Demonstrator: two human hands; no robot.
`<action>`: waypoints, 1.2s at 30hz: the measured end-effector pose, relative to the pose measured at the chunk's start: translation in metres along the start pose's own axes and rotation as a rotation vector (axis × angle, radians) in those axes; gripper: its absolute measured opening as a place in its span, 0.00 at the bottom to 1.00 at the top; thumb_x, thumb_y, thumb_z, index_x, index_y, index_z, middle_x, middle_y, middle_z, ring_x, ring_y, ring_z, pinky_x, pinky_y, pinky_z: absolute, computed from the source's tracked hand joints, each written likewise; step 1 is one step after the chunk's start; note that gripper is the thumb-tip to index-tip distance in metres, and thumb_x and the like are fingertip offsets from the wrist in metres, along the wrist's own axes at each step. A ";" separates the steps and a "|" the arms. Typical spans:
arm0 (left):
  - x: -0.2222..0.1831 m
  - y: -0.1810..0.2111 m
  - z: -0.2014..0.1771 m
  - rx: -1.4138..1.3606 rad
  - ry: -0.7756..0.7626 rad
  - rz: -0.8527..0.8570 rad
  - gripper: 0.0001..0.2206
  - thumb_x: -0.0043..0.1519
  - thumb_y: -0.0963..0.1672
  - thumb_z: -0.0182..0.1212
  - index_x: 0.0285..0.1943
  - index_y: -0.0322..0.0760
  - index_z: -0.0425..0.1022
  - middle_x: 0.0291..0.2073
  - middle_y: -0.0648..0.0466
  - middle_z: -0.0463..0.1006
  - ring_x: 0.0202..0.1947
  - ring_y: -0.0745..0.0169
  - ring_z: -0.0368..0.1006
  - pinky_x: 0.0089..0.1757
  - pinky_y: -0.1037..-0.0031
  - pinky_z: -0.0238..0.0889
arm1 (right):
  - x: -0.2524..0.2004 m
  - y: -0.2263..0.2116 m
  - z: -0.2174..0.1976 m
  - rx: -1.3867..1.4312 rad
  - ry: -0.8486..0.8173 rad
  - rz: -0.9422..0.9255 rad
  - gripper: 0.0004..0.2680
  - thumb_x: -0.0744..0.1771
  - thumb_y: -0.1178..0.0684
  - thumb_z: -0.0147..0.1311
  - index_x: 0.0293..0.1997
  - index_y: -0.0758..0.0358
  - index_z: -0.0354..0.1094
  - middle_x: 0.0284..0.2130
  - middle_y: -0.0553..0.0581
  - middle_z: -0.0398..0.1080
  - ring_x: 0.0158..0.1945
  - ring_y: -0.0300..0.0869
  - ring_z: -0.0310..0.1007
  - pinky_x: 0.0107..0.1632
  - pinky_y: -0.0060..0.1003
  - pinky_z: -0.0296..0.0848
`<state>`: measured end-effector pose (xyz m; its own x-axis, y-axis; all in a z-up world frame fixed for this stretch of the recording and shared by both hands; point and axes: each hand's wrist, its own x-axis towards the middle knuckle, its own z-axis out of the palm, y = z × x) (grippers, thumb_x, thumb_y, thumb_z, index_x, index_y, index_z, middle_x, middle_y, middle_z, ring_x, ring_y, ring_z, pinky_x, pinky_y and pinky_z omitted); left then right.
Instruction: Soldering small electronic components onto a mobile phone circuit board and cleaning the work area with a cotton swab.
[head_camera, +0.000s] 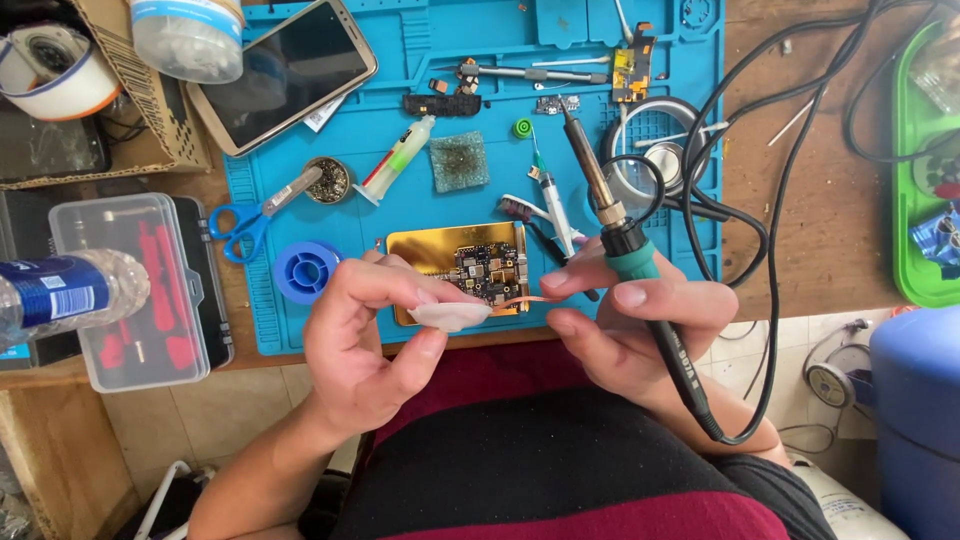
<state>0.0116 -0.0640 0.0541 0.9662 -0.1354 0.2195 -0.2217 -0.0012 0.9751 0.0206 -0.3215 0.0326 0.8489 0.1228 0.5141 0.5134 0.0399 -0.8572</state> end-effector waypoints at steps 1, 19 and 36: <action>0.002 0.002 0.001 0.014 -0.008 0.019 0.08 0.74 0.44 0.65 0.54 0.41 0.69 0.45 0.45 0.92 0.45 0.57 0.90 0.48 0.72 0.72 | 0.001 0.000 0.000 0.025 -0.006 -0.003 0.21 0.72 0.66 0.65 0.65 0.45 0.56 0.48 0.68 0.81 0.50 0.49 0.88 0.62 0.51 0.83; -0.007 -0.024 -0.004 0.380 -0.065 0.076 0.21 0.67 0.43 0.84 0.63 0.42 0.75 0.50 0.51 0.83 0.46 0.54 0.74 0.48 0.67 0.67 | 0.006 0.009 0.010 -0.029 -0.102 0.027 0.17 0.72 0.60 0.70 0.63 0.47 0.62 0.45 0.60 0.85 0.41 0.49 0.87 0.56 0.44 0.79; 0.016 -0.012 -0.014 0.712 -0.031 0.603 0.03 0.74 0.46 0.76 0.52 0.48 0.88 0.45 0.56 0.88 0.42 0.58 0.87 0.44 0.67 0.70 | 0.002 0.004 0.009 -0.027 -0.135 0.109 0.18 0.73 0.60 0.66 0.62 0.49 0.54 0.44 0.61 0.84 0.46 0.49 0.88 0.64 0.47 0.81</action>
<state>0.0314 -0.0518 0.0461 0.6598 -0.3370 0.6716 -0.7230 -0.5281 0.4454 0.0235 -0.3120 0.0299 0.8759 0.2570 0.4083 0.4244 -0.0077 -0.9055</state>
